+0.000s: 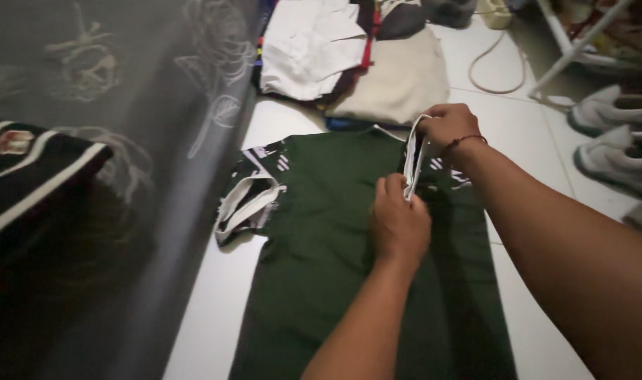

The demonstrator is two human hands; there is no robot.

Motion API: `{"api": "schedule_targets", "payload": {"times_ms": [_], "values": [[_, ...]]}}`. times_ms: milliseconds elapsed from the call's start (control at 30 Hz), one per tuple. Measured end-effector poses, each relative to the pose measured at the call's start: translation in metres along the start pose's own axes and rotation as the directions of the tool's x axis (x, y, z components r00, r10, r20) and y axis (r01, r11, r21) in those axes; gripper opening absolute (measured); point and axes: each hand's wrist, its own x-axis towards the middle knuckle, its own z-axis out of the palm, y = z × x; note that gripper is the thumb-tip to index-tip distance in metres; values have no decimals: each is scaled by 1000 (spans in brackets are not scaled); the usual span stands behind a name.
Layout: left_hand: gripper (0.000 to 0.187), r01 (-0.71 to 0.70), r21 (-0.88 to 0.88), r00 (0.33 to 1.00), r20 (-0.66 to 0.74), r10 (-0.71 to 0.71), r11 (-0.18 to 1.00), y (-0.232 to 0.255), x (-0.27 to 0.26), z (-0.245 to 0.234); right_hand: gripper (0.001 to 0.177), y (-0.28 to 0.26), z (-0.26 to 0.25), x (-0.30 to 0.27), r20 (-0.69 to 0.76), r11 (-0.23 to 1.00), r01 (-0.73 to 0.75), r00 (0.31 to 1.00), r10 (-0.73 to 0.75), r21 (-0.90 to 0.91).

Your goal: Folding a green jersey and a striped shirt.

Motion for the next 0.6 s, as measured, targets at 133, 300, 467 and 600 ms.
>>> {"api": "schedule_targets", "payload": {"times_ms": [133,300,467,600], "values": [[28,-9,-15,996,85,10,1000,12,-14,14,25,21,-17,-4,59,990,-99,994,94,95],[30,-160,-42,983,85,163,986,-3,-33,53,23,70,-30,0,73,976,-146,988,136,160],[30,-230,-3,964,137,228,973,-3,-46,74,18,112,-33,3,119,953,-211,975,188,218],[29,-250,81,941,253,223,965,-10,-55,81,18,148,-20,5,144,908,-283,958,249,308]]}}
